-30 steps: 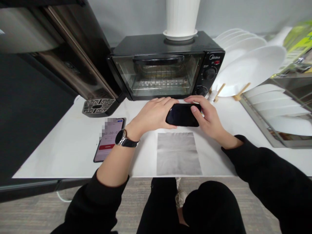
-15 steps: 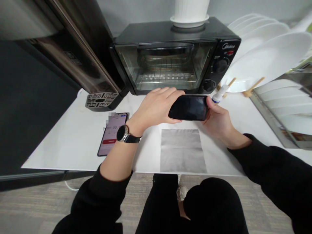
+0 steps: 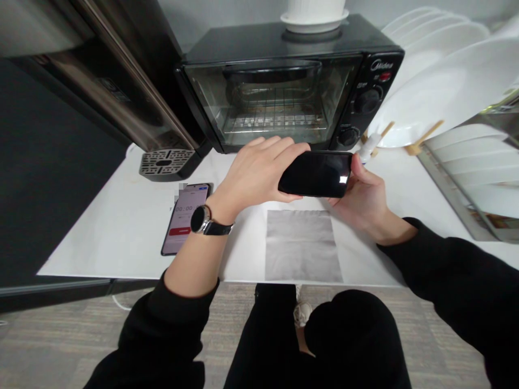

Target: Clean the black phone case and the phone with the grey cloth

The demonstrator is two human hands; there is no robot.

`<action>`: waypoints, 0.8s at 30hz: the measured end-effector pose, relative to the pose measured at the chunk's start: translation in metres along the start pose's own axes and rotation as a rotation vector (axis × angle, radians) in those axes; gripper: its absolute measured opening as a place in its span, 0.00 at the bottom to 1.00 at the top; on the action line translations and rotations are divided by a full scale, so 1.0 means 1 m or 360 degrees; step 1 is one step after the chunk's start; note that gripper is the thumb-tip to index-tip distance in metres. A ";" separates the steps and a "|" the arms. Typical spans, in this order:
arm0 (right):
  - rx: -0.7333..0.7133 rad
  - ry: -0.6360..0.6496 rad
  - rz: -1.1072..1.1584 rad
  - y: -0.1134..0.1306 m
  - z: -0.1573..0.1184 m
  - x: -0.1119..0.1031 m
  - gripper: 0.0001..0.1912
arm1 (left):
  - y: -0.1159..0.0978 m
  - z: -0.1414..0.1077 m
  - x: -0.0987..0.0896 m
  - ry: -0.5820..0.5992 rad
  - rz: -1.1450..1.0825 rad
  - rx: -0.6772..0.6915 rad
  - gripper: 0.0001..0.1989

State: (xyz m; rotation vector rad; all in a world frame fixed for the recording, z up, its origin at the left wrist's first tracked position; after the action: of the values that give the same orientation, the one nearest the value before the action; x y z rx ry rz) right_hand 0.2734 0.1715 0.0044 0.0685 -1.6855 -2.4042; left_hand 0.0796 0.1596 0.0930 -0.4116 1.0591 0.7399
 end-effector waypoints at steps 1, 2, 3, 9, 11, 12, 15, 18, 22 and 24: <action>0.0058 -0.0042 0.0136 -0.003 0.000 -0.001 0.18 | 0.000 0.000 0.000 0.0001 -0.0002 -0.0002 0.37; 0.0124 -0.0084 0.0275 -0.006 -0.001 -0.002 0.17 | 0.000 0.000 0.000 0.0000 -0.0006 -0.0004 0.37; 0.0182 -0.0115 0.0384 -0.008 -0.002 -0.002 0.15 | 0.000 0.000 0.000 -0.0002 -0.0009 -0.0007 0.37; 0.0387 -0.0095 0.0507 -0.003 -0.006 0.010 0.19 | 0.003 0.000 0.001 0.0004 0.0005 -0.0050 0.39; 0.0403 -0.0113 0.0506 0.002 -0.005 0.015 0.19 | 0.007 0.001 0.004 0.0007 -0.0020 -0.0098 0.38; 0.0378 -0.0121 0.0506 0.004 -0.004 0.017 0.18 | 0.009 0.001 0.005 0.0002 -0.0038 -0.0133 0.39; 0.0242 -0.0115 0.0523 0.013 -0.001 0.021 0.15 | 0.016 0.001 0.008 -0.0060 -0.0076 -0.0279 0.43; 0.0151 -0.0135 0.0544 0.016 0.002 0.019 0.15 | 0.018 0.001 0.011 -0.0108 -0.0096 -0.0395 0.46; 0.0161 -0.0150 0.0530 0.017 0.003 0.014 0.18 | 0.017 0.001 0.013 -0.0107 -0.0128 -0.0480 0.49; 0.0163 -0.0139 0.0536 0.018 0.004 0.013 0.19 | 0.017 0.001 0.012 -0.0124 -0.0168 -0.0483 0.49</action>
State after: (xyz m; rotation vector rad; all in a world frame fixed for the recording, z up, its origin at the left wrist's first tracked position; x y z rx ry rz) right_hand 0.2625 0.1667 0.0237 -0.2859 -1.6990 -2.1003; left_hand 0.0716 0.1761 0.0832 -0.6877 0.8470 0.8182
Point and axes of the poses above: each hand's wrist, its own z-axis towards the middle knuckle, its own x-axis out of the palm, y = z × x, the point moved 6 cm from there along z, towards the middle knuckle, and after that the axes turned 6 degrees about -x, right-handed, at the moved point
